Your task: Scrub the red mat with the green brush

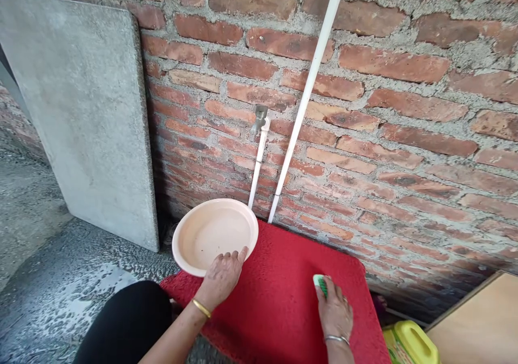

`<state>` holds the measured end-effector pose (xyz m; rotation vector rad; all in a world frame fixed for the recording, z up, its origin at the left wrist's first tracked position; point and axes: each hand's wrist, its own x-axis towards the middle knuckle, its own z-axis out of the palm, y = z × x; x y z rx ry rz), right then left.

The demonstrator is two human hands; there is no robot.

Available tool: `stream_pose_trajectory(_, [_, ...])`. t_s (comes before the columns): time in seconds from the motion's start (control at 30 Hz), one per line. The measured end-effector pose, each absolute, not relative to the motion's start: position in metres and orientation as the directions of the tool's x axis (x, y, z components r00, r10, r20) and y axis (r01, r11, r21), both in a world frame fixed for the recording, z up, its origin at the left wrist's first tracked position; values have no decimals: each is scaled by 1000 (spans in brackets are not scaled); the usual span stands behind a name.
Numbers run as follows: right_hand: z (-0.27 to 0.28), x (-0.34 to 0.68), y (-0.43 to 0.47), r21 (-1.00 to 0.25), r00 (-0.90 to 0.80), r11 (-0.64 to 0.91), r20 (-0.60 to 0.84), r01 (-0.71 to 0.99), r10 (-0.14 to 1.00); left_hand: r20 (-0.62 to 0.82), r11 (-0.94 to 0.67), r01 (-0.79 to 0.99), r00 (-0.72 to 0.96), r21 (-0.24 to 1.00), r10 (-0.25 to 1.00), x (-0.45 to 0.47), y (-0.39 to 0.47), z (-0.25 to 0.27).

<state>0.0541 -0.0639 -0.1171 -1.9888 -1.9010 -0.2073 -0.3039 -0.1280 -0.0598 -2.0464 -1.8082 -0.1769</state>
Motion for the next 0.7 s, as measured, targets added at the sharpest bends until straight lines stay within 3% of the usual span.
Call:
stream_pose_trajectory(0.07, [-120,74,-69,-203,145,-65,410,977,900,356,-79,974,152,-211,922,-304,-128,-62])
stream_pose_trajectory(0.13, [-119,66,-77,-229,105,-2,441,973,891,355,-79,975,151,-208,923,-305,-128,-64])
stream_pose_trajectory(0.3, [-112,-36,-100,-216,-289,396,402,892,869,333,-82,976,147,-203,931,-307,-126,-65])
stream_pose_trajectory(0.43, [-111,-110,-109,-163,-475,546,333,822,815,322,-93,974,157,-205,934,-309,-126,-62])
stream_pose_trajectory(0.57, [-106,-102,-92,-128,-437,483,274,866,857,298,-97,978,149,-184,943,-307,-127,-57])
stream_pose_trajectory(0.7, [-98,-24,-69,-51,-149,163,219,985,964,287,-94,984,135,-152,949,-305,-128,-55])
